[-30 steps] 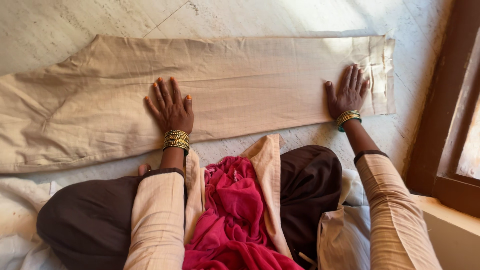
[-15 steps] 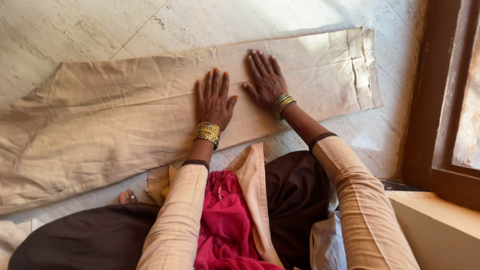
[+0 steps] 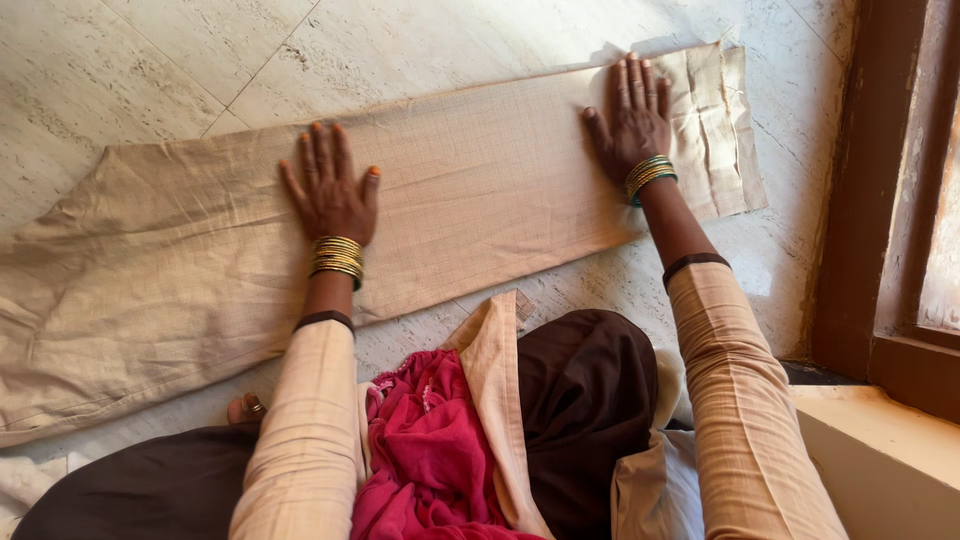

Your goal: The person sits on the floor and folds a pair of beige trousers by hand, smoothing the fabric and folding the legs and waistband to create a compact bundle. They then place the folded trousers into a white sack and begin folding a second pair of light-colored trousers.

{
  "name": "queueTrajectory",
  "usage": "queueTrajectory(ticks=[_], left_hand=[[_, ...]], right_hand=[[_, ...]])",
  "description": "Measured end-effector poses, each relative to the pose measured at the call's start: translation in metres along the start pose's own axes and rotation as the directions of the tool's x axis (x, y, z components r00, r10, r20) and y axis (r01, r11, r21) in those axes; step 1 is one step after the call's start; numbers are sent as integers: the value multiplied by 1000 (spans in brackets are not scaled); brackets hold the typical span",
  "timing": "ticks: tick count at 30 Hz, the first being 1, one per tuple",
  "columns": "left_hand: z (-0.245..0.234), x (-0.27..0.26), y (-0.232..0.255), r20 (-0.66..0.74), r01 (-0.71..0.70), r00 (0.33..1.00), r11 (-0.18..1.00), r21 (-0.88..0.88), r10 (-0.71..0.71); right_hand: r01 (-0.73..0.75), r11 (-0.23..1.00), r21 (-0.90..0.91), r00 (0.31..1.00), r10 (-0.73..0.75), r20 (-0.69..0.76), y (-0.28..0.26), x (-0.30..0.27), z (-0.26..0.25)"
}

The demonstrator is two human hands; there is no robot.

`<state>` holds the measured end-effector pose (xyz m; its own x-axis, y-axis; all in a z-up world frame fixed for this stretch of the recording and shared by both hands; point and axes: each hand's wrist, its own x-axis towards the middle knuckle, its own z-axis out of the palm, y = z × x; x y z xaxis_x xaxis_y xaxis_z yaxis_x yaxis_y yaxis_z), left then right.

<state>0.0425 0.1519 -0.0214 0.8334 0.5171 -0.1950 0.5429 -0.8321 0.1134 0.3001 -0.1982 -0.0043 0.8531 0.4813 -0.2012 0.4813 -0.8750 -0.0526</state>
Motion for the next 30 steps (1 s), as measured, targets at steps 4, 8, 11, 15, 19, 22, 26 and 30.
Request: queueTrajectory(ticks=[4,8,11,15,19,22,26,30], left_hand=[[-9,7,-35,-53,75,996,995,-65,-78],[-14,5,-58,-67,144,986,981,-132,-153],[-10,14,-48,-54,197,978,975,-100,-203],[23,15,25,-228,-103,971,987,-121,73],[42,7,137,-256,-426,889,892,-153,381],[31,6,152,-87,-310,950,938,-152,300],[14,6,128,-34,-239,971,966,-101,237],[8,6,113,-55,-197,980,977,-80,194]], right_hand=[[-120,993,-6,993,120,13,26,2,-5],[-218,974,61,976,218,-5,31,1,-5],[-254,964,78,965,258,-53,26,3,-3],[80,968,239,932,12,-362,-16,3,25],[426,894,140,849,-342,-402,-107,-5,46],[358,927,111,861,-282,-423,-110,6,33],[140,984,111,963,-109,-248,-46,35,43],[83,992,-95,934,-111,-339,41,68,82]])
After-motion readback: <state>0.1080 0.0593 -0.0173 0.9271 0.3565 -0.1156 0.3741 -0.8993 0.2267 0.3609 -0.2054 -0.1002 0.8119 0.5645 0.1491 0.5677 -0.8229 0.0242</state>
